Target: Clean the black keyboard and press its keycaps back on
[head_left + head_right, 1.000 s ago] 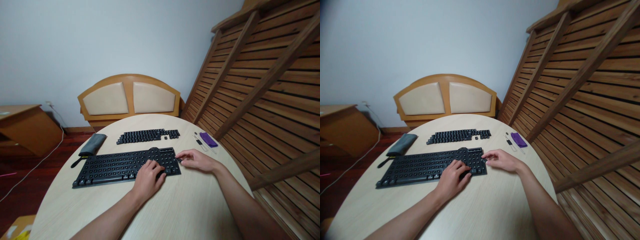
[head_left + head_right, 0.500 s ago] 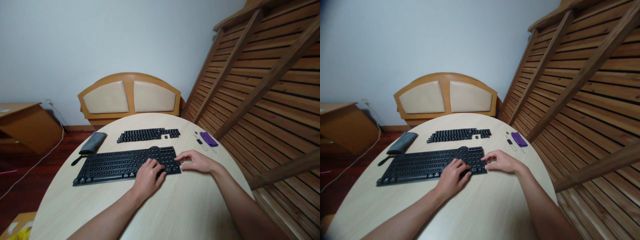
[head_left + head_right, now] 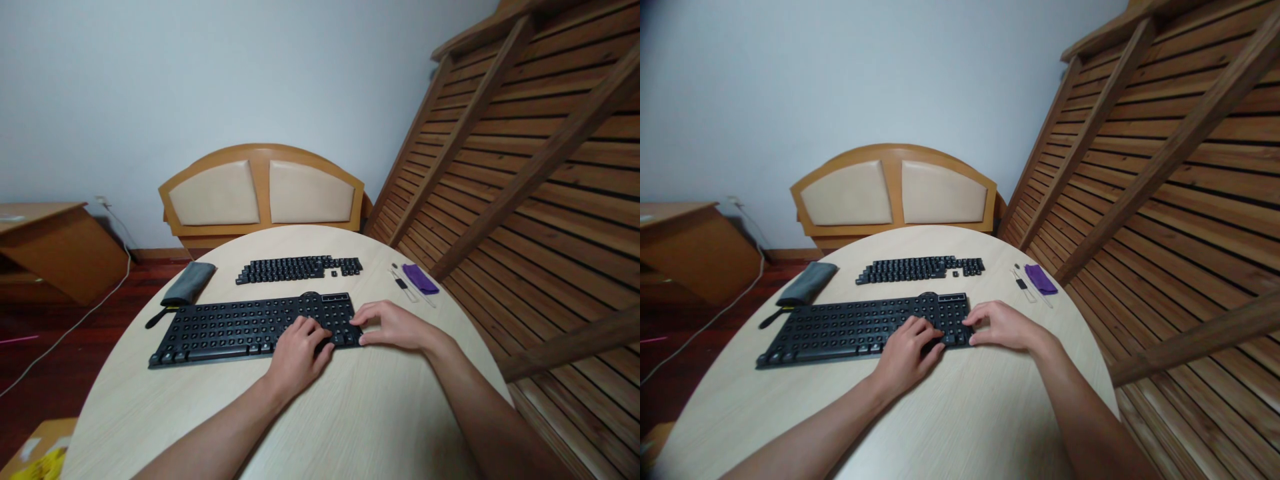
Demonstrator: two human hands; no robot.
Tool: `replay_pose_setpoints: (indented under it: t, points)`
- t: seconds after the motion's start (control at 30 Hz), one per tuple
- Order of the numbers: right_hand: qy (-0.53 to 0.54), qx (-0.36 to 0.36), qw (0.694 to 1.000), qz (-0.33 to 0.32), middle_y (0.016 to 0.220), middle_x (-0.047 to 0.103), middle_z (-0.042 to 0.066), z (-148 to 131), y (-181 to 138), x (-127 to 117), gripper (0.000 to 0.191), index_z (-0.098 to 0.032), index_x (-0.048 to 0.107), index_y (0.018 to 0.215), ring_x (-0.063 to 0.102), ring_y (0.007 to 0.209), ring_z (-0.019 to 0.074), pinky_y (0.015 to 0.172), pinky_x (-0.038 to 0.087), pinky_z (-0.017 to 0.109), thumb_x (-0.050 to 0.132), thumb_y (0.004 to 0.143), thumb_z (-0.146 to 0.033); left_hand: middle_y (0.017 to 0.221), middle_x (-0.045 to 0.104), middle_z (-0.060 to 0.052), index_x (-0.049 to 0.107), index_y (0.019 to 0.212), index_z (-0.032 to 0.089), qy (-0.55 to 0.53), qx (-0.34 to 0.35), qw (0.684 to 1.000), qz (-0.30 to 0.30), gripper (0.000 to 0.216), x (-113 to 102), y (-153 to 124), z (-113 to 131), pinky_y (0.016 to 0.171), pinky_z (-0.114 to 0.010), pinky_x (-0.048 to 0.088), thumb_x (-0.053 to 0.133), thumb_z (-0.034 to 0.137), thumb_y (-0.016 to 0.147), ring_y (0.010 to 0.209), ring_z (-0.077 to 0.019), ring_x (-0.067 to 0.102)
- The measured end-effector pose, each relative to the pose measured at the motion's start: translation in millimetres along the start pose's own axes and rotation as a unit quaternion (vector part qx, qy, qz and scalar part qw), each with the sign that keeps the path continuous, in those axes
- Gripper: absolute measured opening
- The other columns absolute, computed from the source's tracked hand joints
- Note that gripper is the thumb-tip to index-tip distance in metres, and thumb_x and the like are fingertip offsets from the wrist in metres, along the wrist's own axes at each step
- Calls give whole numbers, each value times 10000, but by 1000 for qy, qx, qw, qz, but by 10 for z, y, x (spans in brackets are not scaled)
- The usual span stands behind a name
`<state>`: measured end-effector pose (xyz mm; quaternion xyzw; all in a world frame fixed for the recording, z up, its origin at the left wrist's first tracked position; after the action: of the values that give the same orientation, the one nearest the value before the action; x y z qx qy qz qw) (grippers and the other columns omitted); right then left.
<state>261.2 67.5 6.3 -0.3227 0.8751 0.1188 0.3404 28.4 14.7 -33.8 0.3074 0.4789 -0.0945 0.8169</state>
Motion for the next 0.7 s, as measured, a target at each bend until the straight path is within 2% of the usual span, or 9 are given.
replay_pose_setpoints:
  t: [0.23, 0.47, 0.6, 0.7]
  points:
    - [-93, -1, 996, 12, 995, 725, 53, -84, 9, 30, 270, -232, 775, 1009, 651, 930, 227, 839, 477, 322, 777, 755, -321, 936, 655, -57, 702, 1034, 208, 1, -1, 1000, 4, 159, -14, 6, 12, 768, -388, 528, 606, 284, 933, 922, -243, 569]
    - [-182, 61, 981, 30, 932, 734, 37, -119, 16, 75, 279, -253, 769, 994, 662, 847, 223, 724, 459, 289, 786, 721, -308, 940, 654, -58, 699, 1043, 210, 4, 0, 1000, -1, 161, -20, 6, 20, 780, -396, 525, 604, 284, 935, 932, -249, 568]
    - [-237, 85, 967, 40, 978, 739, 35, -176, 18, 121, 254, -273, 767, 978, 670, 895, 241, 728, 457, 296, 766, 724, -268, 944, 654, -60, 698, 1049, 212, 1, -1, 1000, 3, 165, -12, 6, 14, 773, -390, 527, 606, 283, 932, 936, -249, 567]
    - [-240, 71, 967, 40, 1047, 724, 36, -210, 3, 136, 257, -271, 754, 998, 667, 935, 237, 772, 466, 297, 737, 743, -241, 955, 657, -62, 697, 1047, 211, 1, -1, 1000, 0, 162, -8, 4, 9, 778, -393, 528, 604, 277, 932, 941, -250, 567]
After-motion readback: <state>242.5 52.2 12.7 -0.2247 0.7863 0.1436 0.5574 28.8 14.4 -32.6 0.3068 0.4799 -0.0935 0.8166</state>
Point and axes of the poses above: each hand's wrist, its own y-axis towards the middle knuckle, its own x-axis out of the palm, z = x × y, the point moved 2 cm from there along y, towards the middle knuckle
